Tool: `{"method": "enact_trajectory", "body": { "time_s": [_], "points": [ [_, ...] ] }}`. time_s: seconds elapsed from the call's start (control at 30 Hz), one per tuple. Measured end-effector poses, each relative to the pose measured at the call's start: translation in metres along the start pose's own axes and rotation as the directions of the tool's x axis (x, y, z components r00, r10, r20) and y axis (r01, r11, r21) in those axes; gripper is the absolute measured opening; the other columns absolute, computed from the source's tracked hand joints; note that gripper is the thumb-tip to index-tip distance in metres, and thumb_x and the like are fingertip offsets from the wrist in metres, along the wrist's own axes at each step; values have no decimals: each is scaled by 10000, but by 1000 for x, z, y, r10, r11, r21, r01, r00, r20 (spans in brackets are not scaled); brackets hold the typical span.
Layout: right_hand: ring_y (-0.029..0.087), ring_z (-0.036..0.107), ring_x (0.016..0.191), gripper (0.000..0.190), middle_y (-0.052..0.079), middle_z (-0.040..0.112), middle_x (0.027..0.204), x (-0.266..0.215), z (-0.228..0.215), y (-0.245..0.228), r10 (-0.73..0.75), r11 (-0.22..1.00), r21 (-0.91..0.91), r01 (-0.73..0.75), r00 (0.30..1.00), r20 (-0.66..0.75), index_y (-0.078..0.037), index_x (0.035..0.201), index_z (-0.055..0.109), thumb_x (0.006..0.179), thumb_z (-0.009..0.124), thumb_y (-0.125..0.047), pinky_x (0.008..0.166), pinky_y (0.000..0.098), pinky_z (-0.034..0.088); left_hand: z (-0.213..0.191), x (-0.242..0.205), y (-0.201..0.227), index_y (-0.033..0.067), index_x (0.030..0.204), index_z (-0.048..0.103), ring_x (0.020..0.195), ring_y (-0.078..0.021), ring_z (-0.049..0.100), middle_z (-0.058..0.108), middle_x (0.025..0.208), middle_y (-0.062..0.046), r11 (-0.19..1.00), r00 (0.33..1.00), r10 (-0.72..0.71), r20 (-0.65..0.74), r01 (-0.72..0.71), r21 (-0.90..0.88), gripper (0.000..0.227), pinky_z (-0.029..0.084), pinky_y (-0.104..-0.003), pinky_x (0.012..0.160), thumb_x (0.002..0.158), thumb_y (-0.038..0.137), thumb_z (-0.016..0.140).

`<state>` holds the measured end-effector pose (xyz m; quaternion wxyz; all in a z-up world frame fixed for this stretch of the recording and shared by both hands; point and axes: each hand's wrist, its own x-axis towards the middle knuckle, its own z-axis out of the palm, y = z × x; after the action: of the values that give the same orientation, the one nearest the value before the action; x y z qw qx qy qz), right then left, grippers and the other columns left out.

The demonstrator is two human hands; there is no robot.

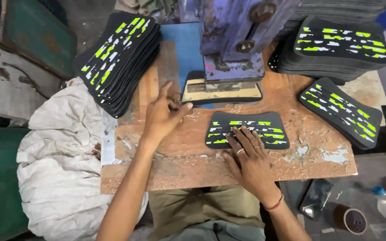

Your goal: The person sits at a workbench and repeatedly picks up black rectangular items with neon green patterns from a stack on the left. They place each item onto a growing pile on the right side of the table, occasionally adjusting the alignment of the stack.

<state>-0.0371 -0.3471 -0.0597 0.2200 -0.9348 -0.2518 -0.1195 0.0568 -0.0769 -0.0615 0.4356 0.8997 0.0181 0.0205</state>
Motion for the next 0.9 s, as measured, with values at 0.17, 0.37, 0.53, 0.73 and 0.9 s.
{"method": "enact_trajectory", "body": {
  "time_s": [0.17, 0.37, 0.53, 0.73, 0.9],
  "points": [
    [364, 431, 1446, 488, 161, 545, 1478, -4, 1, 5, -14, 1000, 1, 14, 1000, 3, -62, 1364, 617, 936, 676, -288, 1226, 532, 283, 21, 17, -10, -8, 1529, 347, 612, -164, 705, 726, 758, -100, 940, 995, 46, 94, -11, -341, 738, 552, -296, 558, 923, 155, 735],
    [416, 330, 1482, 676, 203, 425, 1554, -23, -5, -8, -39, 996, -82, 42, 999, 31, -85, 1466, 514, 910, 650, -446, 1215, 580, 211, 30, 14, -16, -11, 1461, 376, 630, -147, 708, 704, 805, -80, 819, 971, -16, 240, 151, -553, 622, 596, -287, 537, 925, -7, 691],
    [459, 262, 1504, 822, 232, 344, 1605, -26, -5, 13, -7, 983, -181, 12, 1000, 26, -91, 1526, 429, 880, 620, -562, 1202, 639, 148, -30, -80, -31, 34, 1343, 555, 663, -137, 713, 743, 928, -67, 925, 975, -69, 212, 143, -352, 499, 565, -296, 522, 869, -18, 702],
    [496, 262, 1517, 843, 282, 356, 1627, 60, 20, 33, -37, 975, -222, 29, 999, -29, -4, 1559, 433, 967, 603, -579, 1208, 672, 171, -80, -143, -101, 13, 1157, 735, 712, -100, 674, 760, 844, -15, 855, 874, -321, 366, 433, -286, 299, 542, -269, 585, 888, 143, 754],
    [448, 388, 1403, 746, 246, 476, 1454, 90, 33, 7, -279, 940, -201, 276, 960, 16, -91, 1441, 579, 921, 607, -625, 1160, 670, 252, -63, -132, -92, -25, 983, 772, 715, -61, 619, 712, 837, -1, 886, 935, -219, 278, 310, -344, 267, 538, -270, 597, 907, 231, 759]
  ]
}}
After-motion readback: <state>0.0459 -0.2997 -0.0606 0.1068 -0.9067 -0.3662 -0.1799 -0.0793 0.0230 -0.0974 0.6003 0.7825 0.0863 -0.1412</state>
